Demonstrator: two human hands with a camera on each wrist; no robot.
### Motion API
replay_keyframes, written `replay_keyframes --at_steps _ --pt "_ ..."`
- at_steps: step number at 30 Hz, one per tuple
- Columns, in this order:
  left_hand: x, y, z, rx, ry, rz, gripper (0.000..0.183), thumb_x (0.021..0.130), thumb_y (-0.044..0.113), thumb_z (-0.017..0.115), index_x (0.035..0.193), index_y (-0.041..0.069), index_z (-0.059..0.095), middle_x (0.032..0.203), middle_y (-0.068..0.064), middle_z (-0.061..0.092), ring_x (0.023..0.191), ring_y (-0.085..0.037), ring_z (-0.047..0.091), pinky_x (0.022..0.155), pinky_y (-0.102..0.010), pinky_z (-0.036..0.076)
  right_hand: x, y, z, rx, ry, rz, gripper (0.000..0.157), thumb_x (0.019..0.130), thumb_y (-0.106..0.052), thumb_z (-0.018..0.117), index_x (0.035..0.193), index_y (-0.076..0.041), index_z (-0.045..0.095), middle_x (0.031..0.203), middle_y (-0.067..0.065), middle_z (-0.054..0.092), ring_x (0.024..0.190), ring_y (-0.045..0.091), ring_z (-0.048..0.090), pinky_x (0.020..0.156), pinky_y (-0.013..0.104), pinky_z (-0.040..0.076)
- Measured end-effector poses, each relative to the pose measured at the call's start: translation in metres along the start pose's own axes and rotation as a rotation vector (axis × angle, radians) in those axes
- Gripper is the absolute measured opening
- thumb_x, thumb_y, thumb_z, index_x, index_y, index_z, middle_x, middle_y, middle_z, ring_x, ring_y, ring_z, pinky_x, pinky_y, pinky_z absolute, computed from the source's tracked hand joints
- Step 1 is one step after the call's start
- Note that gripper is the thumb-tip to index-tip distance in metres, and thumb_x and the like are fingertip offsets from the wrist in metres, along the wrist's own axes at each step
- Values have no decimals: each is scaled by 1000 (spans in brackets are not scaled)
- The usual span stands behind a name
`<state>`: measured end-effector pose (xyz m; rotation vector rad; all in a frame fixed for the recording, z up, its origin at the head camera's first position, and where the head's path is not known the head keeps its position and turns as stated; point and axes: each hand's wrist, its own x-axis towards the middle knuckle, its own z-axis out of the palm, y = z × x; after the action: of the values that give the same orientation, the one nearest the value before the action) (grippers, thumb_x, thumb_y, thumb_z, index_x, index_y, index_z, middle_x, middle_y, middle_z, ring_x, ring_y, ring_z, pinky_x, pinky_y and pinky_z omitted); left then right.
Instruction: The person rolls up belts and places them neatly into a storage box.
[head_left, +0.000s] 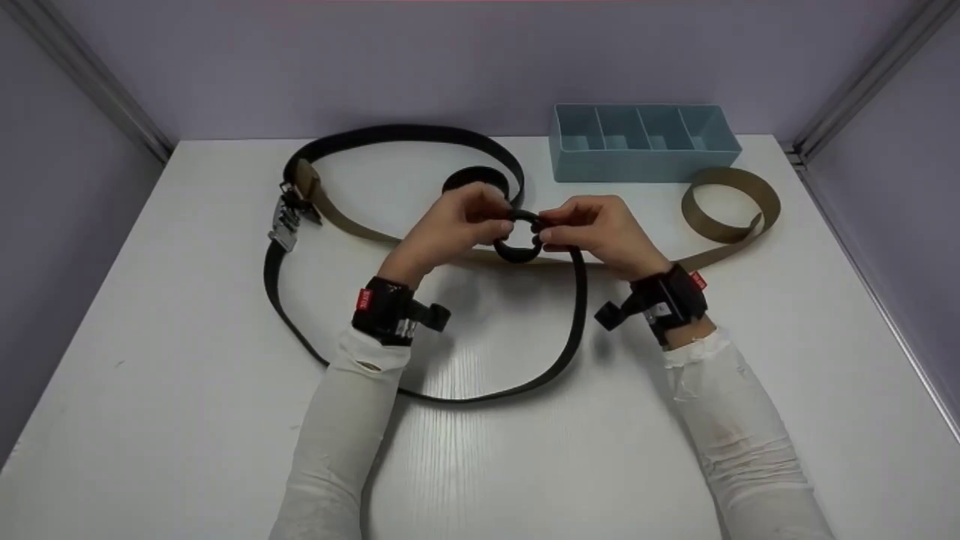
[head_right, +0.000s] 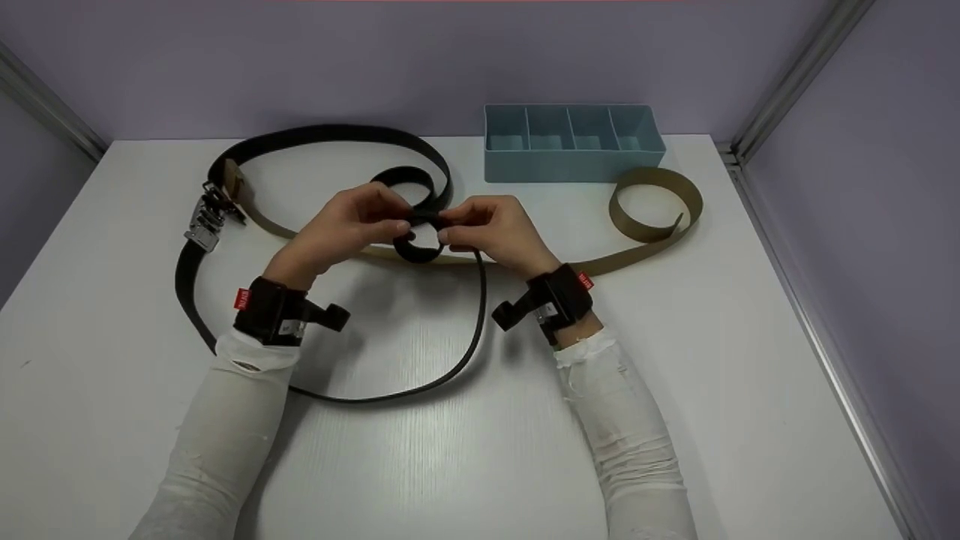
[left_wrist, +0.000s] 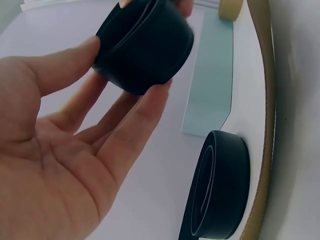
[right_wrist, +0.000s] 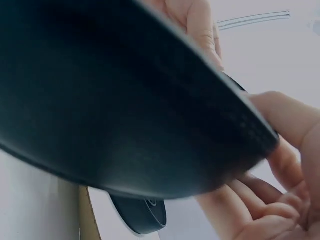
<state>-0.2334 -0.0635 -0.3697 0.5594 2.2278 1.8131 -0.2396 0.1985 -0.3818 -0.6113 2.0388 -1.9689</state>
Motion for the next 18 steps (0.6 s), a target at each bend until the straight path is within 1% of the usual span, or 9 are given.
replay_keyframes --at_steps 2,4,10,12,14,16,18 --pt "1 0 0 -8 -6 3 22 98 6 73 118 2 65 114 -12 69 105 -21 67 93 -34 58 -1 0 0 -9 -6 6 27 91 -1 80 117 6 74 108 18 76 95 24 75 85 34 61" --pt "1 0 1 -29 9 8 21 98 5 72 118 1 65 114 -13 69 105 -21 68 93 -34 59 -1 -1 1 9 11 -2 28 91 -1 80 118 5 74 110 17 76 97 24 75 86 34 61" --pt "1 3 7 -103 127 30 20 99 4 70 118 1 64 119 -12 67 106 -27 70 92 -34 59 2 3 11 99 118 -79 30 93 0 78 122 5 72 114 18 73 106 31 73 93 39 59" --pt "1 4 9 -130 163 28 19 99 5 70 118 1 64 120 -13 66 109 -30 70 93 -33 59 3 6 15 115 165 -98 29 94 -1 77 121 5 72 114 18 72 106 33 73 92 39 59" --pt "2 5 12 -163 195 30 19 100 6 70 117 2 64 120 -14 65 112 -33 69 93 -33 59 3 8 18 133 206 -110 27 95 -2 76 120 5 72 113 19 71 105 31 73 92 39 59" --pt "2 5 14 -199 223 30 18 100 6 69 117 1 62 121 -15 64 114 -35 69 93 -33 59 3 10 22 151 226 -120 27 96 -2 75 122 4 71 115 19 69 104 29 73 92 39 59" --pt "3 5 16 -233 241 32 17 102 6 67 117 1 60 123 -17 63 114 -36 69 92 -34 59 3 11 24 159 227 -131 29 97 -3 73 125 3 70 117 19 69 104 28 73 93 40 59"
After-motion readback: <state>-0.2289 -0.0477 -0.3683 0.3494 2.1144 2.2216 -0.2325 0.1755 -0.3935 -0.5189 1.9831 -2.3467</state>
